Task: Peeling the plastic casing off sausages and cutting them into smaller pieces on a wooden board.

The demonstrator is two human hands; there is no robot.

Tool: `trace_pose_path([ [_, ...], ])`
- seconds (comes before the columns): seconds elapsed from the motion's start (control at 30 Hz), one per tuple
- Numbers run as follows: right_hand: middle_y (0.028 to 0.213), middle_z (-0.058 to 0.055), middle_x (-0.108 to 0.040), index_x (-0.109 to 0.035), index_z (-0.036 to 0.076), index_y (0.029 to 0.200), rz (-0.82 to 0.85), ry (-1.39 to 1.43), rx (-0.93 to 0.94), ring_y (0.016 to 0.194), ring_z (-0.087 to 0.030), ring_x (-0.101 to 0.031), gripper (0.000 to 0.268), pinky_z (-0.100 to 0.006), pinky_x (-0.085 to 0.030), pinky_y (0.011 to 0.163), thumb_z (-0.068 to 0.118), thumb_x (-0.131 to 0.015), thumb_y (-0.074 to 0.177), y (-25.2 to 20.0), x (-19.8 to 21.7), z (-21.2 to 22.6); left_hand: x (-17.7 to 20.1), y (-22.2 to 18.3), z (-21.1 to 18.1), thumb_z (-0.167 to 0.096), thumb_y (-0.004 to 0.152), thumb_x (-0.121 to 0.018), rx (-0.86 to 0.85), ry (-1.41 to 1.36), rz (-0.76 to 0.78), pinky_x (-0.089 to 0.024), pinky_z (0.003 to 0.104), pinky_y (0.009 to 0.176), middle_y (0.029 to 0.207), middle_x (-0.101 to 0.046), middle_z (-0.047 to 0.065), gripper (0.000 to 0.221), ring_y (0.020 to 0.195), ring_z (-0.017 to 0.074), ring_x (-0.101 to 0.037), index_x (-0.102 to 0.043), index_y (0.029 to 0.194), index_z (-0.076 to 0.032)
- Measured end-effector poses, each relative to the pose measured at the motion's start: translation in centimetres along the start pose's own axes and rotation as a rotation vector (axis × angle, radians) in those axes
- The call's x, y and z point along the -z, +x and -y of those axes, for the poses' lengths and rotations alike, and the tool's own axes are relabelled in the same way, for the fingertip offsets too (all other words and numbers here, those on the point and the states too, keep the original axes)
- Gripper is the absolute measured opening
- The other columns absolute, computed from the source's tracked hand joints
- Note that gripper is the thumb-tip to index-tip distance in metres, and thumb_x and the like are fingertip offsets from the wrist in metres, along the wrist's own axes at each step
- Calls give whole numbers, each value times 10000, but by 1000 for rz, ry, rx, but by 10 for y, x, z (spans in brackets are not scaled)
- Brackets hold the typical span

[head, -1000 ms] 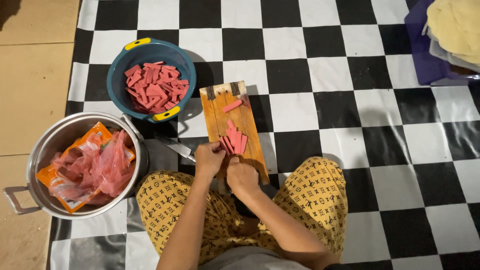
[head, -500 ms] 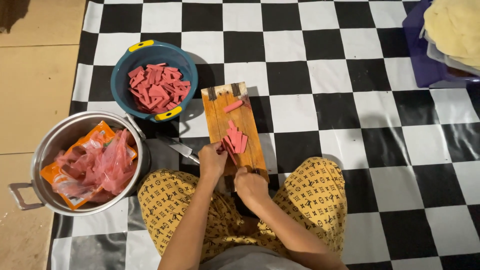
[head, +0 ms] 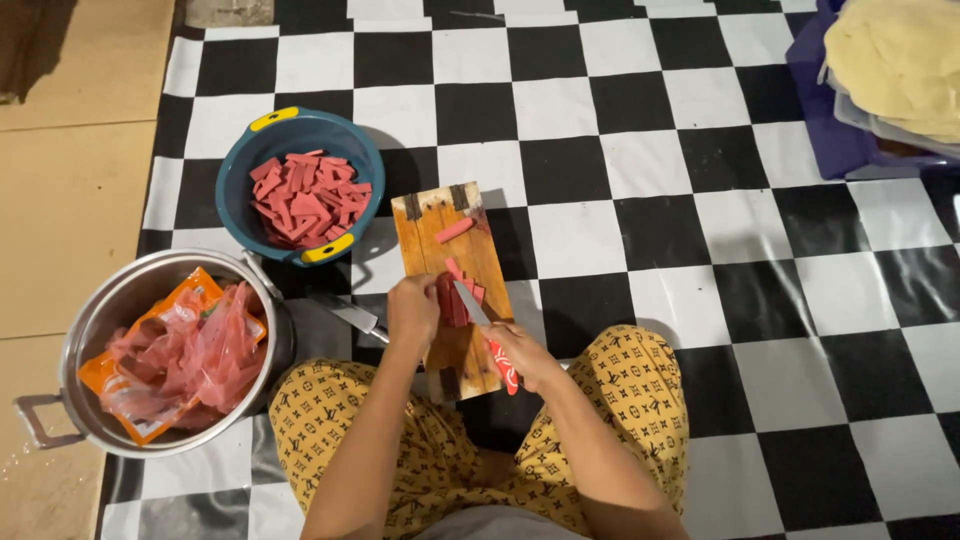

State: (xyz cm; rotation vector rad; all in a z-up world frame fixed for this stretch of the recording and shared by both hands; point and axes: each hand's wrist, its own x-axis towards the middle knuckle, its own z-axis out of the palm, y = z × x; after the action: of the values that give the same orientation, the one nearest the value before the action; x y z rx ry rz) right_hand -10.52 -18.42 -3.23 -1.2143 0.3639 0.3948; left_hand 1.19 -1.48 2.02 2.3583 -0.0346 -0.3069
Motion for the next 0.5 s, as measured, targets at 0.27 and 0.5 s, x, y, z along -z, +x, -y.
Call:
trace_pose_path([
  [0.27,393,-142,-483,-556,57,826,-71,-36,58,311,-192,-487,314,-243,-364,327,312,-544,1008,-3,-4,9,-31,80,-14,-153,886,-744,-484,356,-275,-575,394,892,1054,-653,136,199,1036,376,-641,-762,1068,-75],
  [0.5,434,-141,-577,-609,53,815,-60,-164,94,367,-188,-584,271,-243,-458,381,247,-544,992,12,7,-29,-56,120,-13,-268,849,-761,-389,583,-193,-608,407,768,894,-705,81,93,904,325,-707,-800,908,-208],
])
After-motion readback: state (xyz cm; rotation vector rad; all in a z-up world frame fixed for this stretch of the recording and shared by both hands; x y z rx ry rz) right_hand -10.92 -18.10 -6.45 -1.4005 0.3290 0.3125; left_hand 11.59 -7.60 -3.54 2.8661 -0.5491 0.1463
